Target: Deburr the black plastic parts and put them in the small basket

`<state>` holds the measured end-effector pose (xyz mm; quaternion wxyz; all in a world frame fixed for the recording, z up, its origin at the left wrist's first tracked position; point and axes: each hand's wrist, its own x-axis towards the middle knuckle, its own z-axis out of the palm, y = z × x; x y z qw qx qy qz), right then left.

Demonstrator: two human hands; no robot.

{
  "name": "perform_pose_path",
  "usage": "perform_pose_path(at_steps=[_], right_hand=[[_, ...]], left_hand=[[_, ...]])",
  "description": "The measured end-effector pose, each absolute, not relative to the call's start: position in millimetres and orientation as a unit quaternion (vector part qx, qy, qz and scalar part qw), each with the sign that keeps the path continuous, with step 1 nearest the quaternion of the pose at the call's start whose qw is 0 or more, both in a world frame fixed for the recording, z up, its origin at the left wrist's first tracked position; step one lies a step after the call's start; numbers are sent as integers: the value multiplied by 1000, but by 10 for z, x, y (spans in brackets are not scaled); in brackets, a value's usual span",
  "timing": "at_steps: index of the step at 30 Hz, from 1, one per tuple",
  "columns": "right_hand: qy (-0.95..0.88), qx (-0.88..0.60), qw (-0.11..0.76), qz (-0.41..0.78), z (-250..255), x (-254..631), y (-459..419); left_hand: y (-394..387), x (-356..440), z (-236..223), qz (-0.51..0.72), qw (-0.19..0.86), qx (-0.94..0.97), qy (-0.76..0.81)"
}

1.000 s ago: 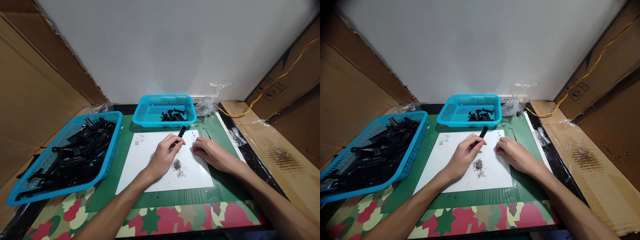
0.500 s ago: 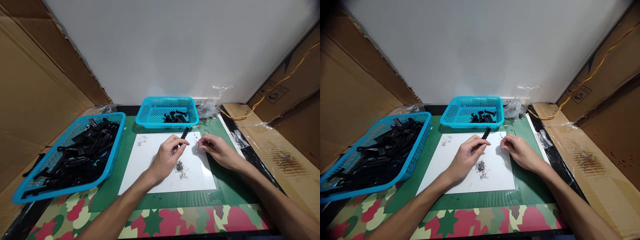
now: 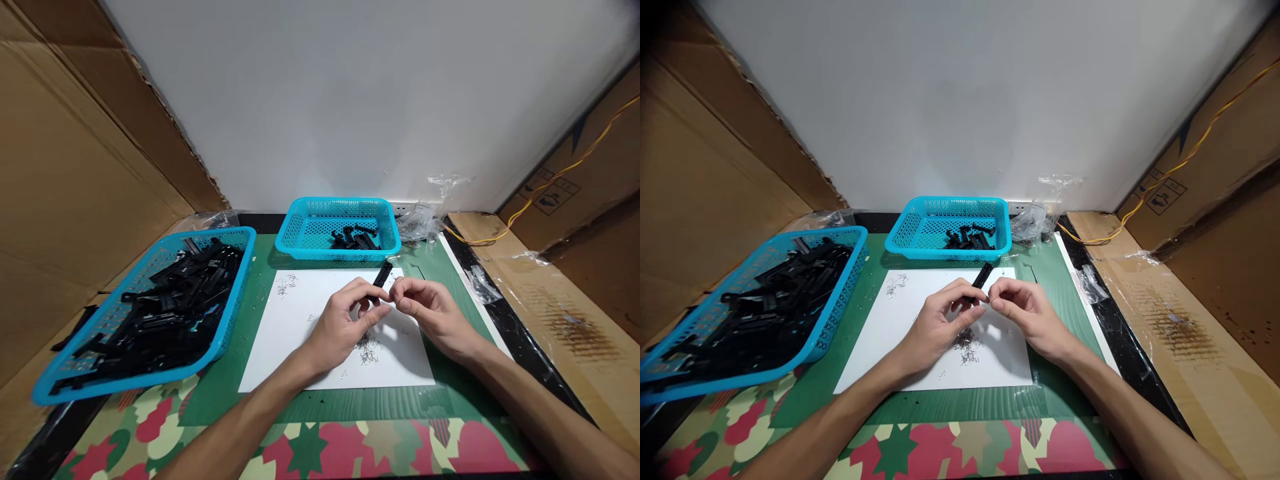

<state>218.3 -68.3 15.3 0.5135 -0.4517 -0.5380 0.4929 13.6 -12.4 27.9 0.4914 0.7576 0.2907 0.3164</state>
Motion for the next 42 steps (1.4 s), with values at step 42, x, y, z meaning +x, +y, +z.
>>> perform_pose_path(at_steps=[42], right_hand=[[-699,-471,524,123,287,2157,-803]], left_hand=[[-138,156,238,291,466,789,274]])
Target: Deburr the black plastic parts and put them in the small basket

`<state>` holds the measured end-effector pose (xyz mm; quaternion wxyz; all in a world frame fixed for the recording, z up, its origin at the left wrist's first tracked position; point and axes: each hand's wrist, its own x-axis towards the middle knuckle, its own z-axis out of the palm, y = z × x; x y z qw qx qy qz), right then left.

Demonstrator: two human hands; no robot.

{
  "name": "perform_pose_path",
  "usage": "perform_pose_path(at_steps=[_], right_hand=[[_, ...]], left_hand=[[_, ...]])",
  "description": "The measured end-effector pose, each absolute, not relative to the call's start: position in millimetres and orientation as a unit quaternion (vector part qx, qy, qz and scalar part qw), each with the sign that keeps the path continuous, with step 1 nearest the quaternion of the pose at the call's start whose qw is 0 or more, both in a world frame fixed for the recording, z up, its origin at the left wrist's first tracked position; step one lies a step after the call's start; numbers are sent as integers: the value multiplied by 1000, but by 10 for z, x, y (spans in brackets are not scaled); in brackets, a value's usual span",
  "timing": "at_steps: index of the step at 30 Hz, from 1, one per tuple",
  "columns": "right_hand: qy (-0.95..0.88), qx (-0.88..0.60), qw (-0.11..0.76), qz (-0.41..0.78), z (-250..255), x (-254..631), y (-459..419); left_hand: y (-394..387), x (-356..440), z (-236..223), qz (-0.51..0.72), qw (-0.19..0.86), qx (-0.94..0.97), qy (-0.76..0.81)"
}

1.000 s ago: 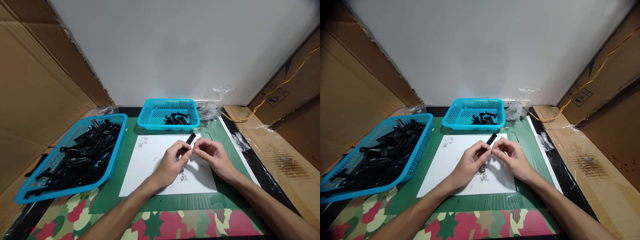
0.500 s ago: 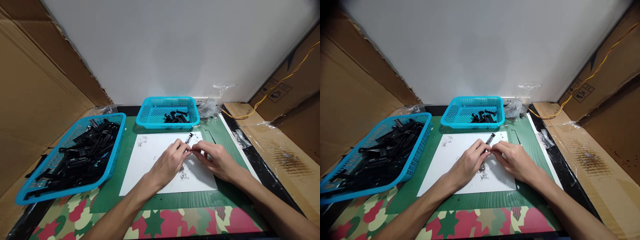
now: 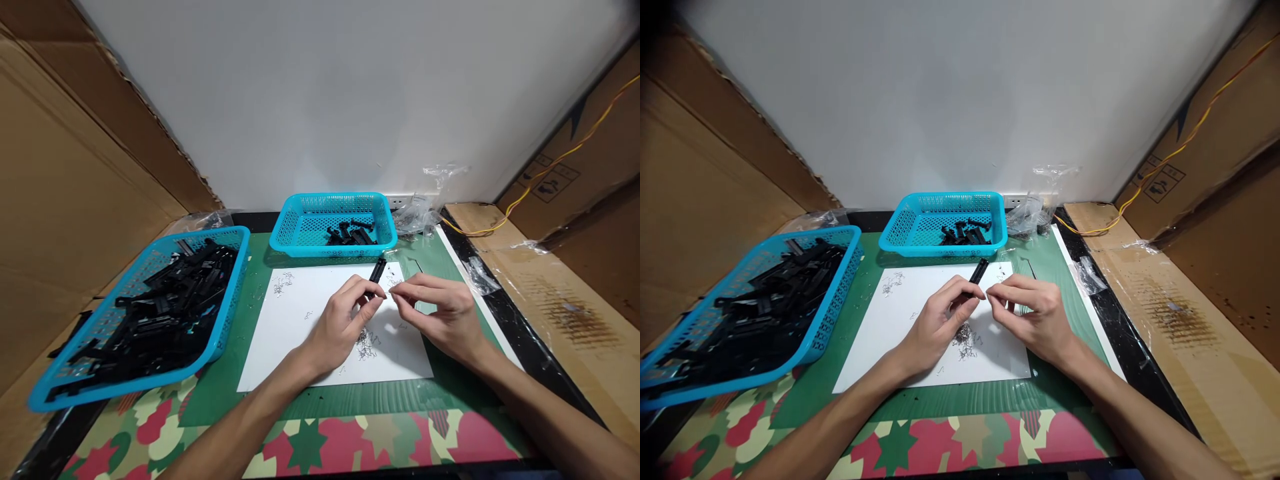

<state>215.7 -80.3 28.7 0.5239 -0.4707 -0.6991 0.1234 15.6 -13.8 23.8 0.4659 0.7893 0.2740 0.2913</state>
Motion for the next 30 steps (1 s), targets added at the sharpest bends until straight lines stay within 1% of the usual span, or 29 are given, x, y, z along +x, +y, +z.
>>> perform_pose_path(at_steps=[10,13,15,18,24,27,30], right_hand=[[-704,-465,502,190,254,2156,-792],[-716,-455,496,187,265,2158,-793],[-719,-455,499,164,277,2157,-797],[-724,-460,504,97,290,2162,-803],[-782,-428,449,-59,224,2207,-803],[-802,-418,416,-93,178,2245,-806],[-820,-414,383,-98,163,2275,-810]], left_hand=[[-147,145,227,297,441,805,265],[-147,137,239,291,444,806,262],[-145,130,248,292,451,803,258],[-141,121,234,299,462,794,258],[-143,144,124,323,508,749,277],[-137,154,113,324,505,754,267],[-123,149,128,314,471,777,275]])
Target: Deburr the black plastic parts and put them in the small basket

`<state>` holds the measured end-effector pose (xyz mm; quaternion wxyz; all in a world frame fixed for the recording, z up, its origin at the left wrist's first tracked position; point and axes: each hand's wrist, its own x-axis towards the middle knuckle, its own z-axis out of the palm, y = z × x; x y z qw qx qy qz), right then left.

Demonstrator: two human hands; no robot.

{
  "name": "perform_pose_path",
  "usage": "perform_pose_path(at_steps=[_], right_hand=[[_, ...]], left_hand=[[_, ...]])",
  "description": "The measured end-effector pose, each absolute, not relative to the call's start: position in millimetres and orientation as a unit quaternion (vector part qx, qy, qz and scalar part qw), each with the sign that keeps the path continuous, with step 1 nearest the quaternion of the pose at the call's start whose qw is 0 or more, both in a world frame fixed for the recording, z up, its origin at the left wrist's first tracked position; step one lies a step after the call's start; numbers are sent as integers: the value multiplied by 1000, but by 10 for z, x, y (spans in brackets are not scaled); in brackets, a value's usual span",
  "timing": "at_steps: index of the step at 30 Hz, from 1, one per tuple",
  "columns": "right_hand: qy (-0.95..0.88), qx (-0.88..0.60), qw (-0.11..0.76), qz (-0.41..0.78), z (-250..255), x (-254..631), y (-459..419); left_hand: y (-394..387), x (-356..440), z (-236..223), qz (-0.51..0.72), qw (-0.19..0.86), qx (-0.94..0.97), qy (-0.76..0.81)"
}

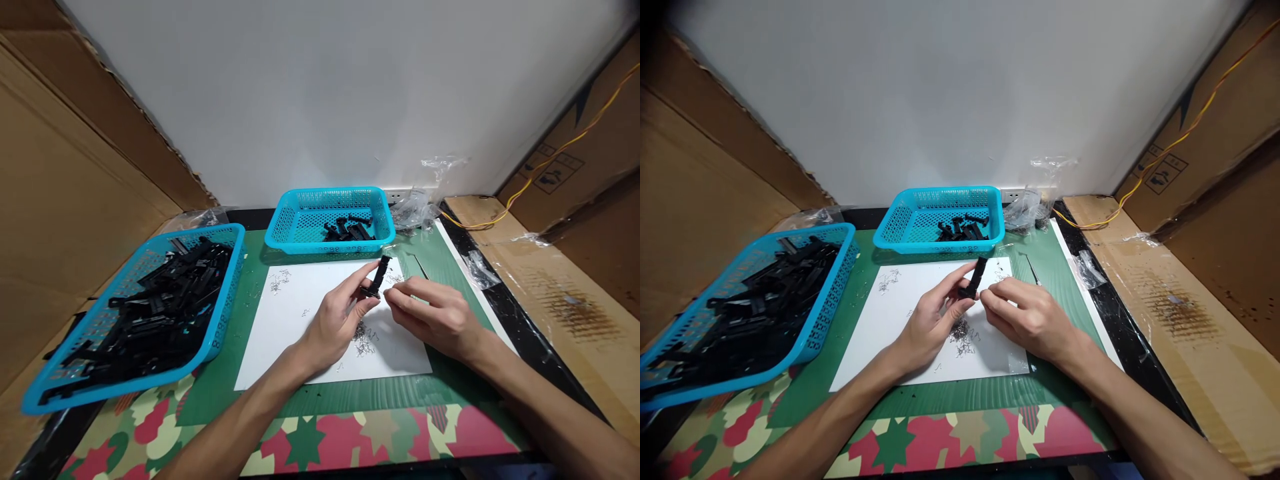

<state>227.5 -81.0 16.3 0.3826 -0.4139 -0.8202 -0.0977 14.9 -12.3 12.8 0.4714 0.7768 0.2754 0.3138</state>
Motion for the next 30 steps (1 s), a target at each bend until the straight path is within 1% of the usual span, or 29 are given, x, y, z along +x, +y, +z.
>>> perform_pose_path(at_steps=[3,12,22,26,30], right_hand=[[-831,-412,361,-101,172,2283,-809],[-853,-400,306,-140,217,2277,-797],[-863,-381,292,-159,227,2266,-789],[-863,-378,283,-181,230,2226,-789],[-862,-382,284,-173,243,2217,-790]], left_hand=[[-115,143,135,310,452,790,275],[-119,146,145,307,443,799,267],[-109,143,123,305,438,804,263],[-102,145,91,313,413,818,249],[-92,135,43,302,397,832,242]])
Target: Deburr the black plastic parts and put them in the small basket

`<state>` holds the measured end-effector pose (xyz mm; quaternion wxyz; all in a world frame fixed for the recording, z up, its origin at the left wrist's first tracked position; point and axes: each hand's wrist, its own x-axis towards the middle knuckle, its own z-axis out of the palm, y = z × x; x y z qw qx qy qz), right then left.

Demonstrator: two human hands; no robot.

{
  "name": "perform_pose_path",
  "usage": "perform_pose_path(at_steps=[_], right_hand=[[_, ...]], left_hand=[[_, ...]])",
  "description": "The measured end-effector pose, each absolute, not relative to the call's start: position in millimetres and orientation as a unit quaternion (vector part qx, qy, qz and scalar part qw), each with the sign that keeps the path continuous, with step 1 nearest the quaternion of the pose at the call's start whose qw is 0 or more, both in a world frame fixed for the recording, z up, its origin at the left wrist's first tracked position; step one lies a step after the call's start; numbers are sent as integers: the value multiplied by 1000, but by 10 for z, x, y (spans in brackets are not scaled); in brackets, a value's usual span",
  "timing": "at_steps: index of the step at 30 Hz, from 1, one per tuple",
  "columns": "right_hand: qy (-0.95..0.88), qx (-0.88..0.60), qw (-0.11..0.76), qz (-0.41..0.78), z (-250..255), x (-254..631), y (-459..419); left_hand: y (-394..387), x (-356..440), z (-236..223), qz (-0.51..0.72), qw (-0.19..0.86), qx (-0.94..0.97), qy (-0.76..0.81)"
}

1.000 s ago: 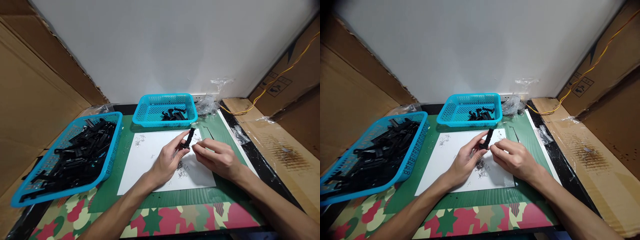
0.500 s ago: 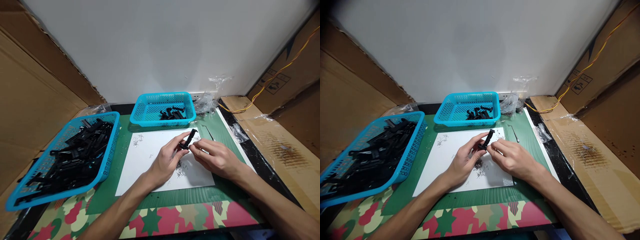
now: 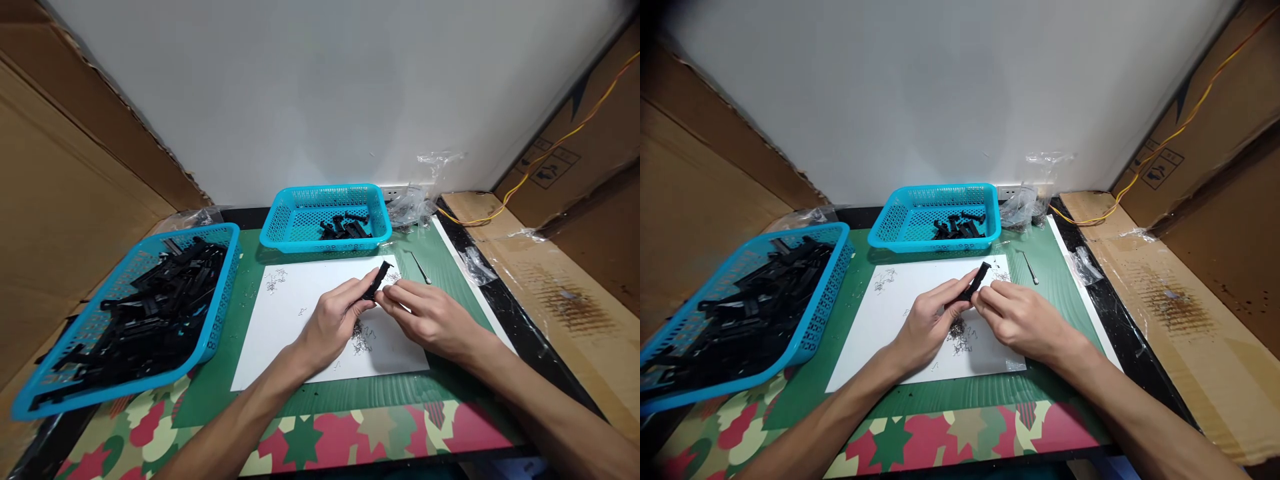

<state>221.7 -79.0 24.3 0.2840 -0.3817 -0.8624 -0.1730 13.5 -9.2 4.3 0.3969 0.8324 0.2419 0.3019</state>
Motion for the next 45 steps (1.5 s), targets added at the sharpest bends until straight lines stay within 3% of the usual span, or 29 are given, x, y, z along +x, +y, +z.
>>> perform_pose_path(at_steps=[11,24,31,35,45], right_hand=[[-856,-406,309,-86,226,2335,-798],[-802,-420,425,5,214,2292,-757],[-793,-430,427,-69,276,2323,-750],[-801,-426,413,-84,288,2336,-754],[-816,-432,374,-93,210,2396,-719]], left_hand=[[-124,175,179,296,516,759,267],[-159,210,162,294,665,620,294],[-157,198,170,269,702,596,280],[-170,188,208,265,649,657,278],[-79,119,84,373,280,843,267]])
